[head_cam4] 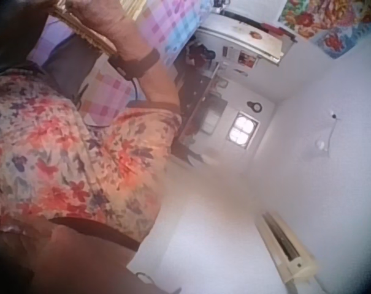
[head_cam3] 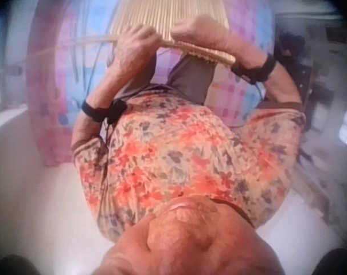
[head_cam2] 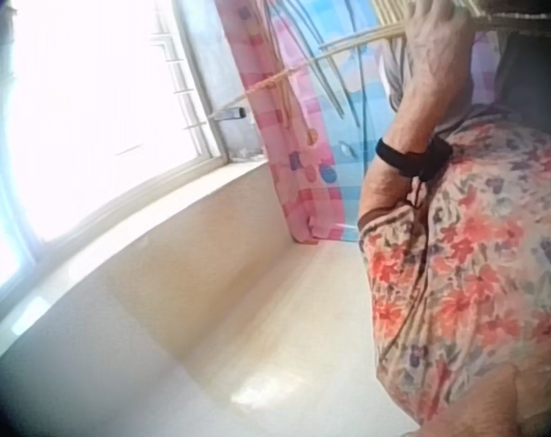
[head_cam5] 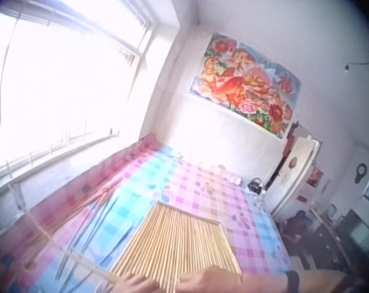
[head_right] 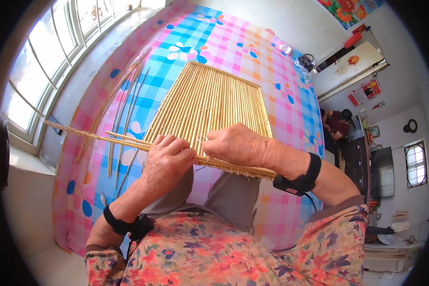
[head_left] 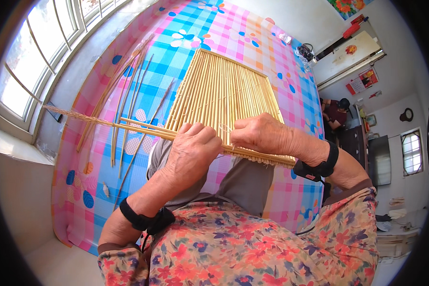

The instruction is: The person weaves thin bamboo strips together to form a mat, threading string through pre-drilled holes in the slats and securing them together. The person handles the slats individually, aligns them, and draws the string through to bind the mat.

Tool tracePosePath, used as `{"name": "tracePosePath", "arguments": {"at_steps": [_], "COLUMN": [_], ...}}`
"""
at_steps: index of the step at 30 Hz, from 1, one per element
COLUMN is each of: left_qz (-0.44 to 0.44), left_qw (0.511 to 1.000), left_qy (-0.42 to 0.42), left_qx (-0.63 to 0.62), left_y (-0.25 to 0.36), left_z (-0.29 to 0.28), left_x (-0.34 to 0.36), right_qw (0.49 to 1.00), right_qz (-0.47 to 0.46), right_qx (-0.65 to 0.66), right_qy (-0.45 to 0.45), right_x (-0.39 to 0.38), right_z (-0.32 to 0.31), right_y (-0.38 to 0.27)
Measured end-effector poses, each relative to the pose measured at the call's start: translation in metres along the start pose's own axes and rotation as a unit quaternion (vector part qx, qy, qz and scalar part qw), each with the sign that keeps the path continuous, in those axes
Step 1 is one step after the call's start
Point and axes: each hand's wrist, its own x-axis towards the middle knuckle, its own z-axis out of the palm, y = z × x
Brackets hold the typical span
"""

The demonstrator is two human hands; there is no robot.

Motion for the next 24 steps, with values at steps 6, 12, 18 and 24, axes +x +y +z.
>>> {"name": "tracePosePath", "arguments": {"at_steps": [6, 12, 18, 24], "left_qz": [0.01, 0.021, 0.015, 0.015], "left_qw": [0.999, 0.999, 0.999, 1.0], "left_qy": [-0.031, -0.026, -0.02, -0.016], "left_qx": [-0.03, -0.024, -0.024, -0.01], "left_y": [0.002, -0.002, -0.003, -0.002], "left_z": [-0.006, -0.005, -0.004, -0.002], "left_x": [0.008, 0.009, 0.004, 0.002], "right_qw": [0.906, 0.856, 0.965, 0.989], "right_qz": [0.043, 0.131, 0.196, 0.056], "right_qx": [0.145, 0.308, -0.042, 0.123], "right_qy": [0.394, 0.393, 0.168, 0.054], "right_x": [0.01, 0.022, 0.004, -0.008], "right_z": [-0.065, -0.183, -0.096, -0.015], "right_y": [-0.012, 0.025, 0.015, -0.005]}}
